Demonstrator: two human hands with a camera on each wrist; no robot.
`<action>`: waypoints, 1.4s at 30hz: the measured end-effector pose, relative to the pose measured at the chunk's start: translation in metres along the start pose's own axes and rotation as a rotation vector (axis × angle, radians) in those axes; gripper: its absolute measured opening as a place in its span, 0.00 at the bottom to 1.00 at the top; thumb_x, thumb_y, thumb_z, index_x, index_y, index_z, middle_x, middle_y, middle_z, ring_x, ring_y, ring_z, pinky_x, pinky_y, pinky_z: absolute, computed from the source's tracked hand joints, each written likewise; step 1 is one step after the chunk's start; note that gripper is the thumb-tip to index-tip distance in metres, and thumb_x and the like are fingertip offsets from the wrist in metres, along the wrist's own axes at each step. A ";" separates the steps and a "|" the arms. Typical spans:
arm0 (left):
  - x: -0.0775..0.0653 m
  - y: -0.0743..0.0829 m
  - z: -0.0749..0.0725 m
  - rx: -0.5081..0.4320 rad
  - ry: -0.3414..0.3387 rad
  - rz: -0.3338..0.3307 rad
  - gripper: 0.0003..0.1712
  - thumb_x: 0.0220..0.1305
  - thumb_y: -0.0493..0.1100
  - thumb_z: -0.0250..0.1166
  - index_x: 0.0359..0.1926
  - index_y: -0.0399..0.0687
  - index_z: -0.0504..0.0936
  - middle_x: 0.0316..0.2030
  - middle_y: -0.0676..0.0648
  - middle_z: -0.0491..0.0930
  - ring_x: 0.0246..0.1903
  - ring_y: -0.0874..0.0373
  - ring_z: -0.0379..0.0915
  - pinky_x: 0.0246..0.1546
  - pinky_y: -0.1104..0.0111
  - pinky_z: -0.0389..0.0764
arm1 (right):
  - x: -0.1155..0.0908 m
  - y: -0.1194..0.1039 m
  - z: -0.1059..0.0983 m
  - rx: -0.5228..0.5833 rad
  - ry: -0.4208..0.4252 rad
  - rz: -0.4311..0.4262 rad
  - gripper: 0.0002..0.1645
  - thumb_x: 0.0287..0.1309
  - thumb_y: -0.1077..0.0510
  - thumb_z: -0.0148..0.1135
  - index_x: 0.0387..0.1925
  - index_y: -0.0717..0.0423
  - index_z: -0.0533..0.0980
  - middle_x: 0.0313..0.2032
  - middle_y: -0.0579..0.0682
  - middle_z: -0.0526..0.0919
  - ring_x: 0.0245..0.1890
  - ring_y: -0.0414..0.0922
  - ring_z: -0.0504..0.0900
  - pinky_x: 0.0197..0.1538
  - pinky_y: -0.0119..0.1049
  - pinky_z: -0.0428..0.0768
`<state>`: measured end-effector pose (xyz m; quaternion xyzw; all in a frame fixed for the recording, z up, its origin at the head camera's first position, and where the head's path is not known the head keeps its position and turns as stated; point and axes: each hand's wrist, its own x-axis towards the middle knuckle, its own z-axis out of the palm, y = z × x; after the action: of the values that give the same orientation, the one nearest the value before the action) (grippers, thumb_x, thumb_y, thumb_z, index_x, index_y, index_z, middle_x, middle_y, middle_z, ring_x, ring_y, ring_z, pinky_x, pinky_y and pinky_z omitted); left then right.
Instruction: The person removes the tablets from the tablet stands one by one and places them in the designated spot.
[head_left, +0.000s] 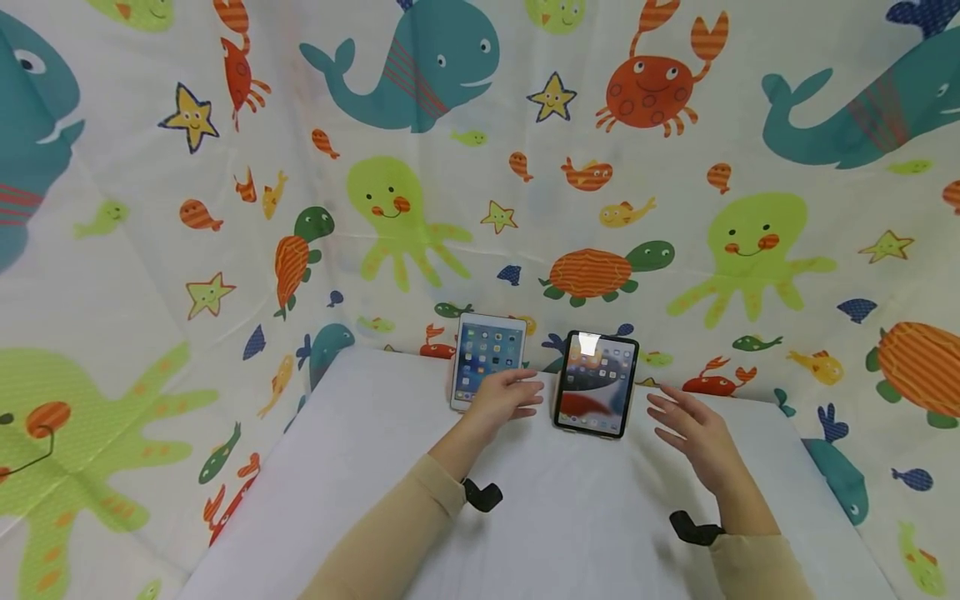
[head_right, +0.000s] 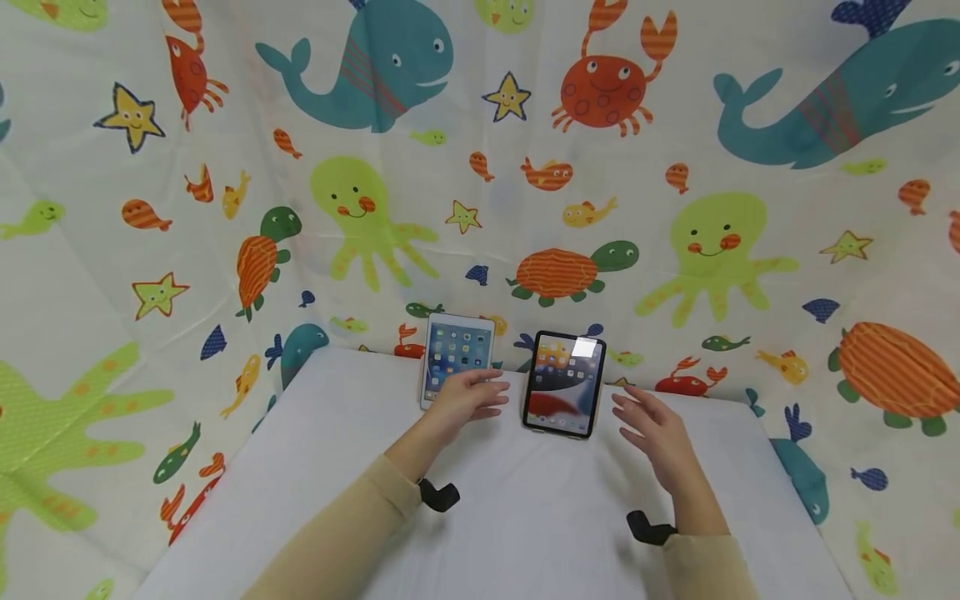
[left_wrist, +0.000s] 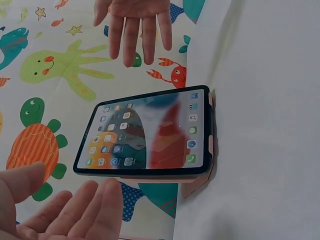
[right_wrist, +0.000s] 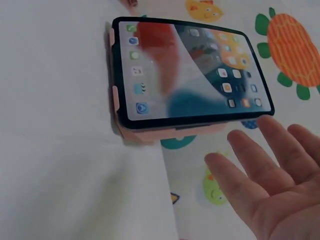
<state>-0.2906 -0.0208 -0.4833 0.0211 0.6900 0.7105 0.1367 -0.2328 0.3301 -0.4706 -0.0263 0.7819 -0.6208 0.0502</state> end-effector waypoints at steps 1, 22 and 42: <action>0.002 0.000 0.000 0.001 0.001 -0.003 0.25 0.75 0.50 0.71 0.68 0.52 0.83 0.58 0.45 0.89 0.53 0.51 0.91 0.51 0.62 0.93 | 0.000 -0.001 -0.002 0.026 -0.013 -0.010 0.41 0.84 0.41 0.50 0.85 0.57 0.54 0.75 0.48 0.77 0.60 0.25 0.83 0.62 0.31 0.86; 0.021 -0.001 0.000 0.000 -0.015 -0.056 0.26 0.74 0.50 0.71 0.69 0.51 0.82 0.60 0.46 0.88 0.54 0.51 0.90 0.53 0.62 0.92 | 0.031 0.009 -0.010 0.335 -0.160 -0.059 0.19 0.85 0.53 0.48 0.69 0.37 0.71 0.62 0.37 0.88 0.62 0.45 0.88 0.60 0.44 0.90; 0.036 0.002 0.009 0.060 -0.047 -0.013 0.25 0.75 0.50 0.69 0.69 0.51 0.82 0.61 0.45 0.87 0.57 0.52 0.87 0.59 0.60 0.90 | 0.050 0.003 -0.017 0.231 -0.082 0.075 0.37 0.81 0.51 0.58 0.83 0.49 0.58 0.60 0.32 0.86 0.60 0.38 0.88 0.59 0.41 0.90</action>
<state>-0.3239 -0.0041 -0.4862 0.0374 0.7075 0.6880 0.1570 -0.2842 0.3425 -0.4716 -0.0163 0.7029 -0.7029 0.1080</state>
